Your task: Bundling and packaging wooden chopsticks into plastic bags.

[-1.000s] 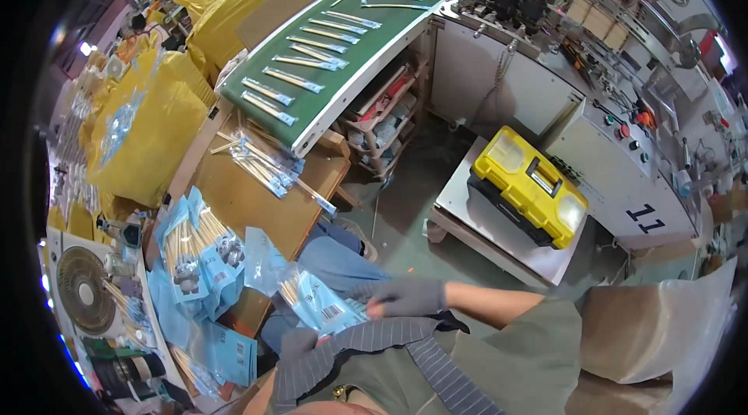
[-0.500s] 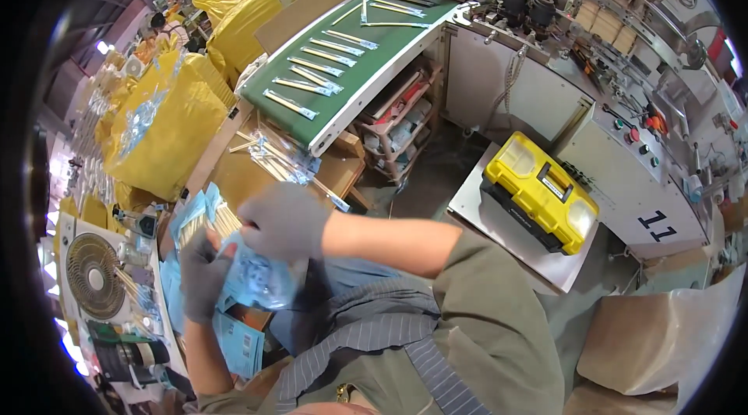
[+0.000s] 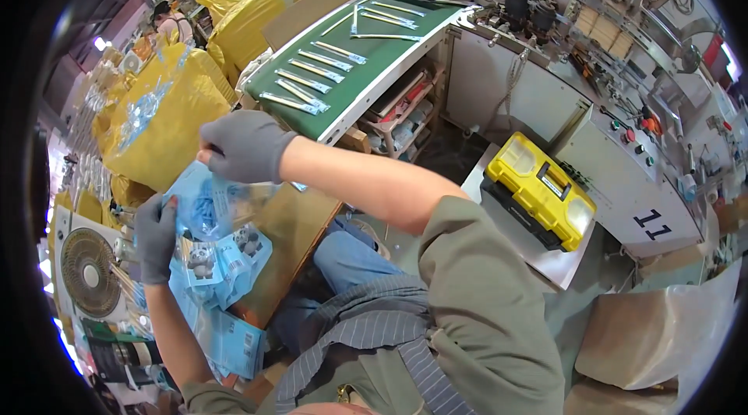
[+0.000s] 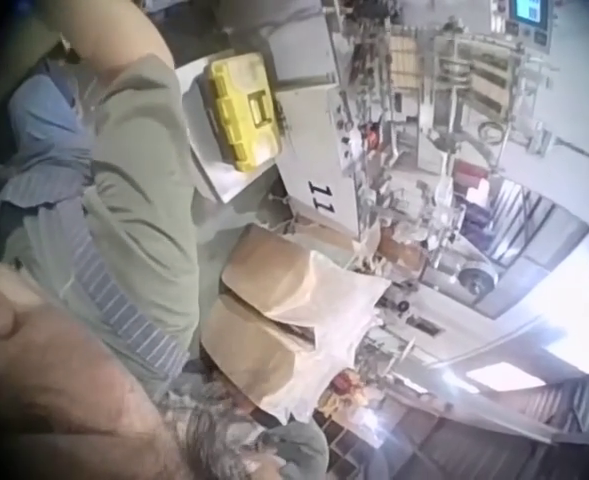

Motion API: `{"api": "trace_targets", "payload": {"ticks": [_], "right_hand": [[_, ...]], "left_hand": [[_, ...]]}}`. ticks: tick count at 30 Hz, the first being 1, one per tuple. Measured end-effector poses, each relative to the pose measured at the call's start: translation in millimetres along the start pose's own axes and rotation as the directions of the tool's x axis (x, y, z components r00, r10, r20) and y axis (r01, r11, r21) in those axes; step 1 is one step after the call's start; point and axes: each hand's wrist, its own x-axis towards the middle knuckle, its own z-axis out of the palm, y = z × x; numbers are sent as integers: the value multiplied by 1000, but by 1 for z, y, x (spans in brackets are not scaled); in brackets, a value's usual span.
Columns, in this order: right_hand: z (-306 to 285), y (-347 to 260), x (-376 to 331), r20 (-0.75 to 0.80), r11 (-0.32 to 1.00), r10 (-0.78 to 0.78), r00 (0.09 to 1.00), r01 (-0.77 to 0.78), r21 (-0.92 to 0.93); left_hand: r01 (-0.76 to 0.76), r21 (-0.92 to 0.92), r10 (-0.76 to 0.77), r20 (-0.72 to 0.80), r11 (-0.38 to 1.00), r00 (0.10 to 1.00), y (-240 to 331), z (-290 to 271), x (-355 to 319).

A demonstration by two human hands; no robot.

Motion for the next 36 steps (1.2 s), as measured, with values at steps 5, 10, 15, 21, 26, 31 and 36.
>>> {"api": "trace_targets", "payload": {"ticks": [5, 10, 15, 21, 26, 31, 36], "right_hand": [[-89, 106, -70, -204, 954, 96, 974, -149, -261], [-305, 257, -282, -746, -5, 461, 481, -839, -544], [-409, 240, -424, -896, -259, 437, 78, -943, -208], [-416, 230, -501, -852, -487, 459, 251, -731, -478], [-424, 234, -459, -806, -396, 590, 53, -850, -346], [-227, 188, -302, -577, 515, 240, 781, -606, -607], [-145, 95, -80, -843, 966, -248, 478, 55, -253]], "left_hand": [[32, 54, -26, -114, 998, 993, -27, 2, -22], [167, 118, -174, 53, 979, 983, -35, 9, -32], [354, 7, -354, 41, 935, 934, -26, 3, -40], [213, 92, -204, -100, 973, 974, 10, 18, -35], [180, -32, -182, -88, 983, 979, 10, 32, -42], [65, -48, -65, -10, 997, 998, 32, 49, -37], [67, -201, -73, -26, 977, 997, 37, 40, -55]]}}
